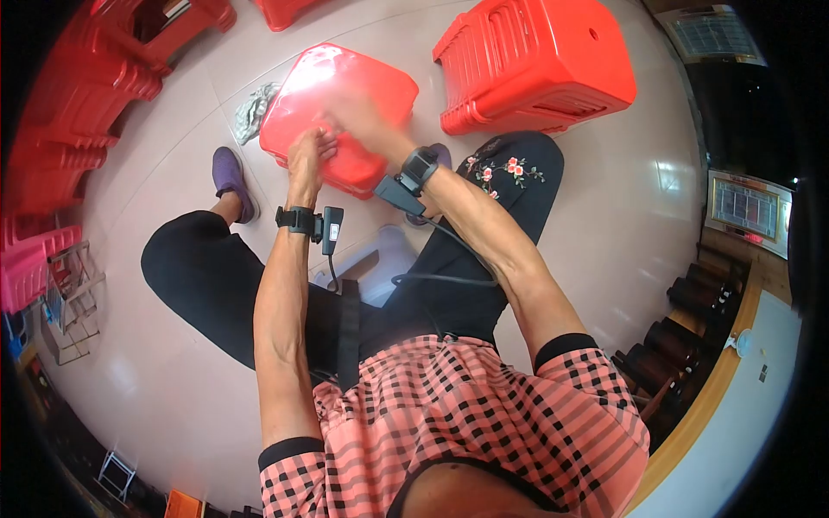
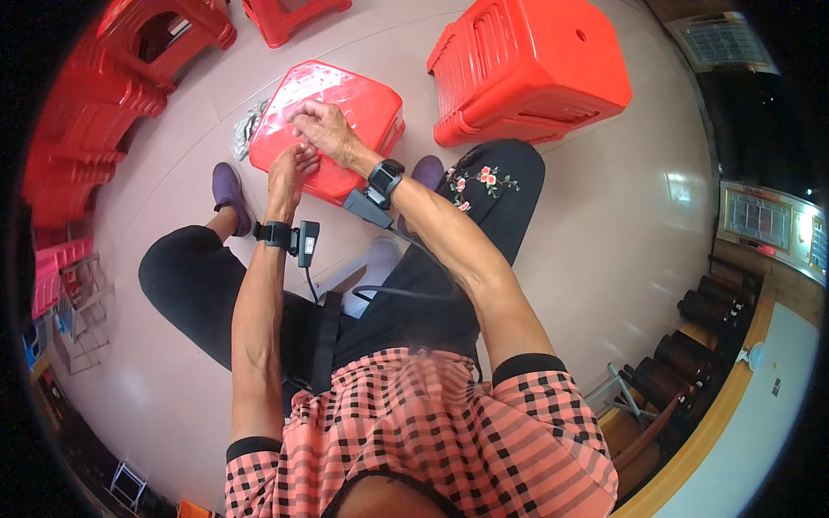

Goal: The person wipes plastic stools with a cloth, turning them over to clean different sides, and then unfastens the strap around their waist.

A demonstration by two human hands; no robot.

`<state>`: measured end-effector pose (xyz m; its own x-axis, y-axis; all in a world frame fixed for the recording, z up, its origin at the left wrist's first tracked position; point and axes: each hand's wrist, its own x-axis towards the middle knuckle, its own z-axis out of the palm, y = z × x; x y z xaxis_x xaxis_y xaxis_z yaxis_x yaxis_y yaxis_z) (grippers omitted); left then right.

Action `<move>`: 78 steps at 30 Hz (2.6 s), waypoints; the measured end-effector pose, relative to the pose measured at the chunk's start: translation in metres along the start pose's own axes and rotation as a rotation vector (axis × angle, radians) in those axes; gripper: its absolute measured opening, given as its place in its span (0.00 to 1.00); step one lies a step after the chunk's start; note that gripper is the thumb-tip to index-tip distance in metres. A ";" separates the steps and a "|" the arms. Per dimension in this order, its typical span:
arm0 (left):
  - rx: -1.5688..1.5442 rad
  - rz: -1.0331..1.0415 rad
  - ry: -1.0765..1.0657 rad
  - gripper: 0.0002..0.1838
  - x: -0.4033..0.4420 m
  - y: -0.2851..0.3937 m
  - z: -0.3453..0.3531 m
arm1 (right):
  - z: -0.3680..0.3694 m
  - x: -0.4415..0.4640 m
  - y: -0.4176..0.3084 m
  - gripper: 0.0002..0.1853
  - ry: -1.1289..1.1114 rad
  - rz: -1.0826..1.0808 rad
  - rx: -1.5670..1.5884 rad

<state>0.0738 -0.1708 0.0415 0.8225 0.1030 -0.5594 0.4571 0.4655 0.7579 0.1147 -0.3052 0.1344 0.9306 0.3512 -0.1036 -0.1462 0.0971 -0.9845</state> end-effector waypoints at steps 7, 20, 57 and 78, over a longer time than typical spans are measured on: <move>-0.007 -0.001 0.012 0.15 -0.001 0.000 0.002 | 0.004 0.002 0.007 0.07 0.081 -0.137 -0.176; -0.064 0.004 0.066 0.13 0.007 -0.007 0.000 | 0.005 -0.006 0.021 0.07 0.142 -0.293 -0.476; -0.166 0.029 0.047 0.10 -0.006 0.002 0.009 | 0.017 -0.014 0.020 0.11 0.084 0.138 -0.101; -0.518 -0.005 0.145 0.18 0.005 -0.014 -0.002 | -0.009 0.001 0.071 0.10 0.218 0.542 0.864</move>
<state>0.0710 -0.1755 0.0274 0.7487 0.2034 -0.6310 0.2035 0.8353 0.5107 0.1082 -0.3066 0.0629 0.6966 0.3795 -0.6089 -0.6728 0.6402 -0.3707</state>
